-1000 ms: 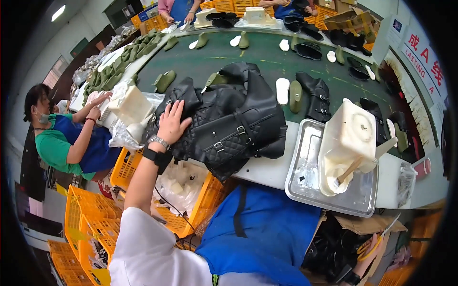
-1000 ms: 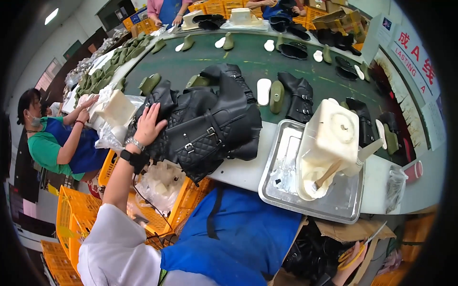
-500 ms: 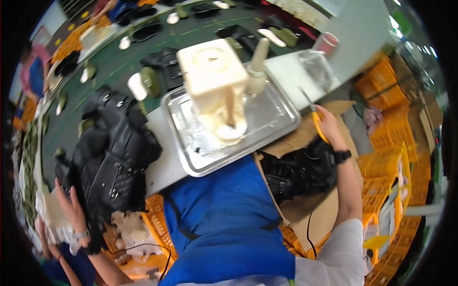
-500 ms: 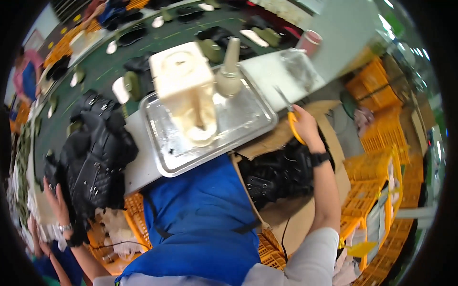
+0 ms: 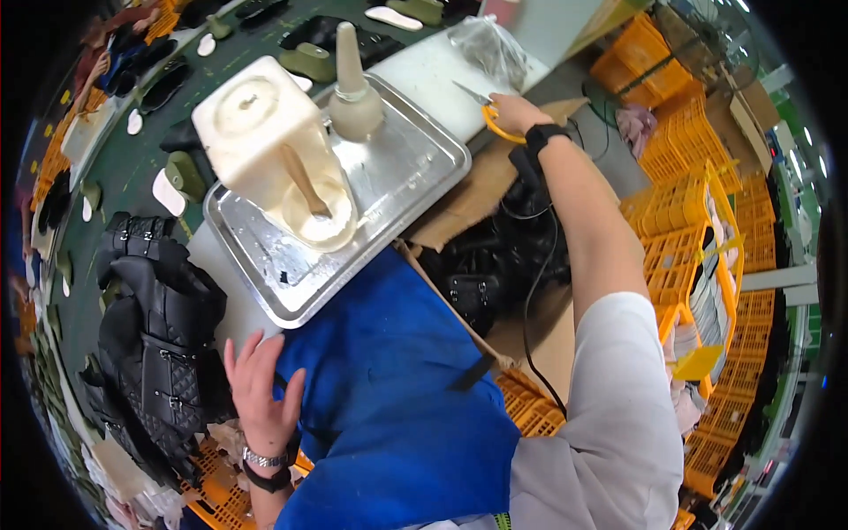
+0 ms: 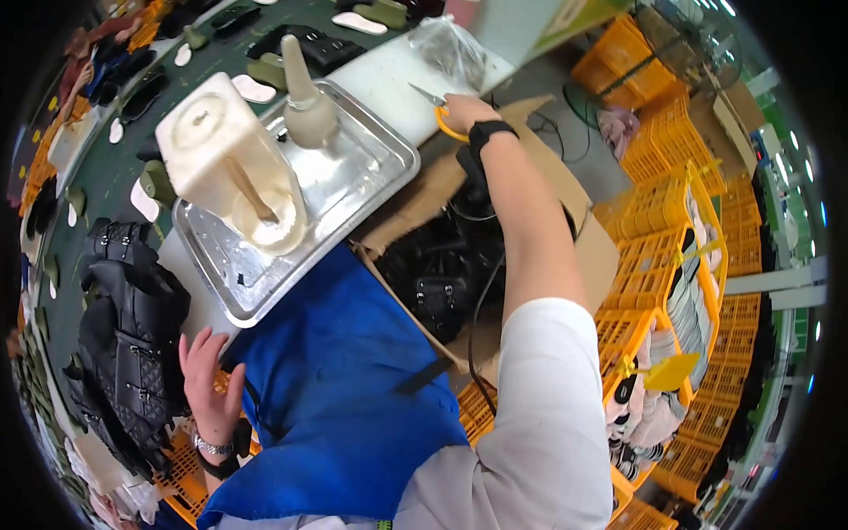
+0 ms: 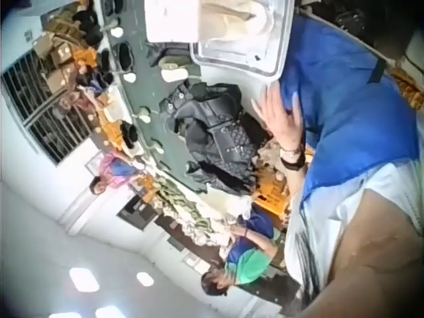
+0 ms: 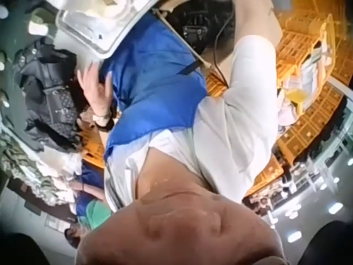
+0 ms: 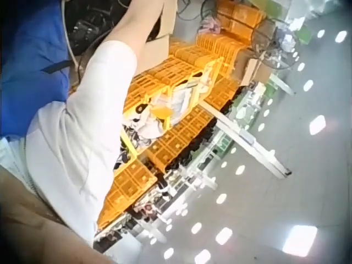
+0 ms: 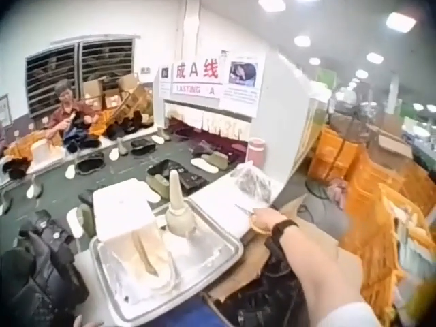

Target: Apply adhesive to shoe uppers and trim excess material using scissors.

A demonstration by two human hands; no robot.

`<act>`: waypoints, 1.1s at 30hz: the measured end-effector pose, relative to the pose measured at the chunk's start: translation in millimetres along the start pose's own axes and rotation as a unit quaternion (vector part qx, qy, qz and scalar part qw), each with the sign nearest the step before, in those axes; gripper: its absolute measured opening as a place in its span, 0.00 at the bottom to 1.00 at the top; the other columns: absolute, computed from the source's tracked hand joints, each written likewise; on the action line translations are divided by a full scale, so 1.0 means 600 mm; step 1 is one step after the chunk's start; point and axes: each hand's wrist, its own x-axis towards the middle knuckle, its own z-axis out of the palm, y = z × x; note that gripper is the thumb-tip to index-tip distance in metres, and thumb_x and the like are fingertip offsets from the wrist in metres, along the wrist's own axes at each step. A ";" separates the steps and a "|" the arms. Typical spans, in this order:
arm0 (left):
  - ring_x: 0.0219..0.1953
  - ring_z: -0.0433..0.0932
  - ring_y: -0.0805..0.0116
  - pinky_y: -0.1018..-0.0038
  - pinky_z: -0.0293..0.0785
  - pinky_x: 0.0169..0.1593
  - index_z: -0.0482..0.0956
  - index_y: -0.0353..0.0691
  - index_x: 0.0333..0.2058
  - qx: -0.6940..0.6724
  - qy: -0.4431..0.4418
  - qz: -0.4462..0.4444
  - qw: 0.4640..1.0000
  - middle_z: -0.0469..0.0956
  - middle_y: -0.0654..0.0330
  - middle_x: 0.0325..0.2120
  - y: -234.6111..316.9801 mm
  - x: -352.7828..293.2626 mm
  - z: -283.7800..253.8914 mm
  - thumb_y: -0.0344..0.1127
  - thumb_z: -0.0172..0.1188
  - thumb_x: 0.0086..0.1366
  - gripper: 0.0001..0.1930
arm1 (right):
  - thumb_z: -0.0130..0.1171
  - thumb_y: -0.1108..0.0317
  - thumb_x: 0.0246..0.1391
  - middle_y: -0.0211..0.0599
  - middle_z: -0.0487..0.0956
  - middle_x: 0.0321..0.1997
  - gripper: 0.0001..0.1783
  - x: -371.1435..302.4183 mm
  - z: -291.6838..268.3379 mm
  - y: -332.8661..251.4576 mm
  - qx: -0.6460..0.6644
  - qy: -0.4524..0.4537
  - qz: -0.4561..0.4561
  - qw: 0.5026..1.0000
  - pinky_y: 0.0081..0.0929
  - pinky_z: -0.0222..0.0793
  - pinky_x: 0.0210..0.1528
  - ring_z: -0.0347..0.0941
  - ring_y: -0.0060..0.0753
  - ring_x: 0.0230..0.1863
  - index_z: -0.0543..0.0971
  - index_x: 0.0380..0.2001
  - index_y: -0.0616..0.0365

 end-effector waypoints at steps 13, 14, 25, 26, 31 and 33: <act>0.46 0.72 0.56 0.56 0.56 0.58 0.73 0.36 0.42 -0.079 -0.152 0.039 0.984 0.75 0.55 0.38 0.035 0.039 0.088 0.26 0.62 0.49 0.19 | 0.52 0.71 0.49 0.31 0.74 0.18 0.08 -0.316 0.073 0.022 0.577 0.337 0.151 0.728 0.15 0.64 0.23 0.68 0.19 0.19 0.77 0.30 0.62; 0.45 0.73 0.57 0.57 0.57 0.57 0.73 0.37 0.42 -0.095 -0.178 0.034 0.979 0.75 0.54 0.38 0.038 0.040 0.094 0.26 0.62 0.49 0.19 | 0.51 0.71 0.49 0.31 0.73 0.17 0.07 -0.355 0.111 0.012 0.603 0.296 0.224 0.706 0.15 0.63 0.21 0.68 0.20 0.18 0.77 0.28 0.63; 0.42 0.73 0.54 0.58 0.61 0.54 0.72 0.36 0.44 -0.064 -0.260 0.039 0.963 0.75 0.51 0.38 0.049 0.050 0.114 0.27 0.60 0.51 0.19 | 0.51 0.42 0.51 0.51 0.69 0.46 0.37 -0.290 0.545 -0.146 0.541 -0.345 0.381 0.666 0.45 0.64 0.49 0.65 0.51 0.51 0.64 0.51 0.64; 0.42 0.73 0.54 0.58 0.61 0.54 0.72 0.36 0.44 -0.063 -0.262 0.022 0.963 0.75 0.51 0.38 0.046 0.047 0.111 0.27 0.60 0.51 0.19 | 0.50 0.39 0.50 0.49 0.71 0.44 0.36 -0.286 0.586 -0.141 0.533 -0.302 0.405 0.678 0.45 0.64 0.47 0.67 0.49 0.48 0.67 0.49 0.62; 0.42 0.73 0.55 0.58 0.61 0.54 0.71 0.36 0.44 -0.051 -0.275 -0.027 0.960 0.75 0.53 0.37 0.033 0.033 0.114 0.27 0.59 0.52 0.19 | 0.50 0.32 0.44 0.38 0.75 0.45 0.38 -0.270 0.578 -0.146 0.627 -0.264 0.498 0.538 0.43 0.64 0.45 0.70 0.40 0.41 0.72 0.48 0.52; 0.42 0.73 0.55 0.59 0.62 0.53 0.71 0.36 0.45 -0.058 -0.285 0.000 0.957 0.75 0.53 0.37 0.041 0.043 0.124 0.26 0.59 0.52 0.19 | 0.52 0.33 0.44 0.40 0.73 0.47 0.39 -0.279 0.561 -0.138 0.653 -0.270 0.481 0.519 0.45 0.63 0.44 0.69 0.42 0.43 0.71 0.50 0.54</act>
